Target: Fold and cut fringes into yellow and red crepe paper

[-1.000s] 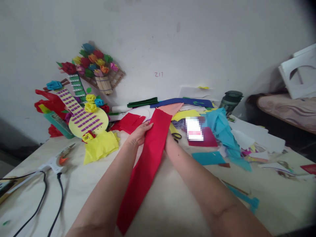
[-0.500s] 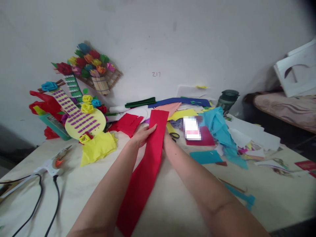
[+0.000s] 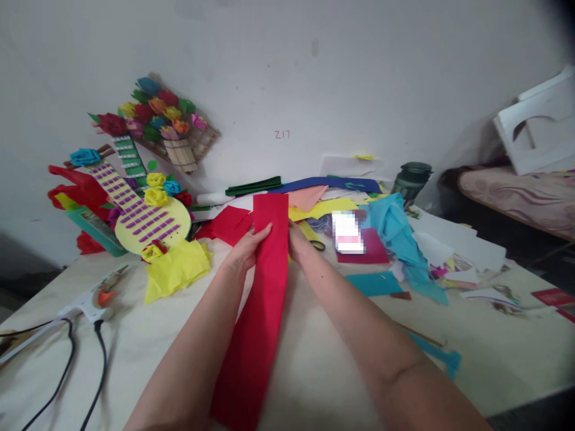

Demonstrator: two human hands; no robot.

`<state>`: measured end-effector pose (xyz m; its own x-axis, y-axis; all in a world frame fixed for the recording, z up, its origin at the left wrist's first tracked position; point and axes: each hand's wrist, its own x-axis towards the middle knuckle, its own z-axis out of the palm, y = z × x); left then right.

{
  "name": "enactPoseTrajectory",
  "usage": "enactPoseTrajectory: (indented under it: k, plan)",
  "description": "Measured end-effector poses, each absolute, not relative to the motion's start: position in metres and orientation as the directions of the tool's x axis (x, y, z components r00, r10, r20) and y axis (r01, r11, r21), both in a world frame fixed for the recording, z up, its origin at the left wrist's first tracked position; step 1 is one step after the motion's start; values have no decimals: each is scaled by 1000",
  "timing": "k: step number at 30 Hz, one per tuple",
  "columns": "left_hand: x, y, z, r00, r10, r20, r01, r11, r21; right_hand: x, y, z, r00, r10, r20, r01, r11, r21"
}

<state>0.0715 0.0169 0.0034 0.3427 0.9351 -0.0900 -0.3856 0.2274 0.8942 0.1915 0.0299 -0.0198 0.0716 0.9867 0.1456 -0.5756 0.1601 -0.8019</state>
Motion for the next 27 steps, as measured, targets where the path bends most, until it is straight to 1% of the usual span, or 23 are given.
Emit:
enactPoseTrajectory:
  k: [1, 3, 5, 6, 7, 8, 9, 11, 12, 14, 15, 17, 18, 20, 23, 25, 27]
  plan:
    - [68, 19, 6, 287, 955, -71, -409, 189, 893, 194, 30, -18, 42, 992, 123, -538, 126, -833]
    - [61, 24, 10, 160, 986, -46, -452, 115, 885, 199, 30, -15, -56, 998, 39, -456, 9, -890]
    - [55, 30, 11, 50, 998, -31, -478, 51, 877, 202, 28, -11, -181, 982, -50, -386, -117, -915]
    - [53, 33, 11, 12, 1000, -25, -484, 28, 874, 203, 26, -10, -237, 969, -67, -350, -150, -925]
    - [51, 35, 11, -12, 1000, -14, -487, 6, 873, 202, 24, -8, -273, 960, -55, -313, -143, -939]
    - [50, 36, 10, -27, 1000, 1, -488, -14, 873, 201, 21, -7, -289, 957, -13, -278, -97, -956]
    - [50, 37, 10, -41, 999, 17, -488, -35, 872, 199, 19, -7, -281, 958, 52, -240, -18, -971]
    - [49, 37, 9, -77, 996, 37, -492, -70, 868, 194, 18, -8, -217, 956, 198, -144, 169, -975]
    - [48, 37, 8, -86, 996, 30, -495, -69, 866, 192, 18, -9, -170, 951, 256, -87, 245, -966]
    - [47, 35, 6, -70, 997, -22, -491, -16, 871, 189, 21, -13, -74, 945, 318, 0, 319, -948]
    - [46, 34, 5, -49, 997, -57, -479, 26, 877, 188, 23, -14, -32, 944, 329, 0, 329, -944]
    - [43, 32, 1, -6, 995, -104, -440, 91, 893, 187, 27, -17, 24, 944, 329, -95, 330, -939]
    - [42, 31, 0, 8, 995, -99, -422, 93, 902, 187, 27, -17, 39, 945, 326, -166, 327, -930]
    - [41, 29, -2, 47, 998, -38, -404, 54, 913, 187, 27, -17, 37, 945, 324, -290, 320, -902]
    - [39, 25, -1, 106, 991, 79, -403, -30, 915, 187, 22, -16, -37, 946, 323, -377, 286, -881]
    - [37, 24, 0, 113, 988, 106, -393, -53, 918, 187, 18, -12, -103, 941, 322, -396, 258, -881]
    - [36, 23, 1, 80, 993, 91, -390, -53, 919, 188, 14, -7, -175, 931, 321, -365, 241, -899]
